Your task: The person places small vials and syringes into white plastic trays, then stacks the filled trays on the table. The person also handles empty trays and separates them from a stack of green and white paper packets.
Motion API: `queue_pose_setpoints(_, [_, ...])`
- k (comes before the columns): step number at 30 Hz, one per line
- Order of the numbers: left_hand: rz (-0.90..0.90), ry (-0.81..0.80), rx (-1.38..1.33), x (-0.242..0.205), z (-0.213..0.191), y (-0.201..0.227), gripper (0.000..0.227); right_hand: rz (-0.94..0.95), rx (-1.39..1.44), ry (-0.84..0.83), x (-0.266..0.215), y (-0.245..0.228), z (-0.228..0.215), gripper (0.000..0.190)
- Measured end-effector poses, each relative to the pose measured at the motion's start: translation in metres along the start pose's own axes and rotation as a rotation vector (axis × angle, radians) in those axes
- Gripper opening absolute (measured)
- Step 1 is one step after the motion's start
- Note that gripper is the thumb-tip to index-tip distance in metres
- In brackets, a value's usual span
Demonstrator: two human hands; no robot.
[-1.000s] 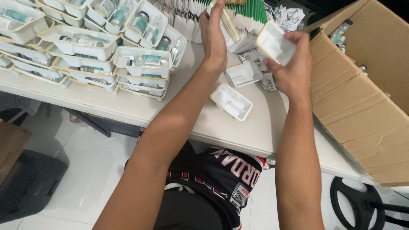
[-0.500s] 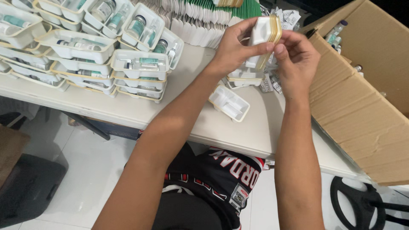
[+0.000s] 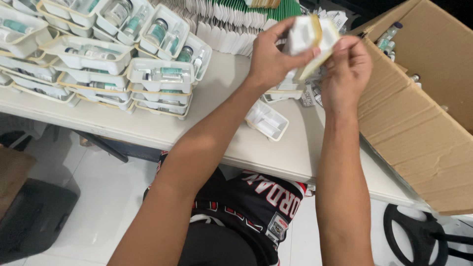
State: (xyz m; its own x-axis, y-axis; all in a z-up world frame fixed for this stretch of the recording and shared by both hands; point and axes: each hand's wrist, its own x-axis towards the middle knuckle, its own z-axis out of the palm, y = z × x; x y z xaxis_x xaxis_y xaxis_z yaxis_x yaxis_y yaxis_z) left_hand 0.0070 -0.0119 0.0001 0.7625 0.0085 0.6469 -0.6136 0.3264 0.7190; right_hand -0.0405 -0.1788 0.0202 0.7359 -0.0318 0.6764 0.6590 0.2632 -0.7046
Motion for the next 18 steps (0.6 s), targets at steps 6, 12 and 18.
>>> queue_pose_setpoints(6, [0.059, 0.336, -0.074, 0.007, -0.019, 0.000, 0.055, -0.194, -0.262, 0.344, 0.005, -0.008, -0.006, 0.017])
queue_pose_setpoints(12, [0.153, 0.530, 0.231, -0.002, -0.009, -0.005, 0.066, -0.236, -0.948, -0.289, -0.019, -0.008, 0.016, 0.007])
queue_pose_setpoints(18, [0.138, 0.510, 0.100, -0.001, -0.013, -0.001, 0.059, -0.207, -0.954, -0.271, -0.017, -0.016, 0.025, 0.011])
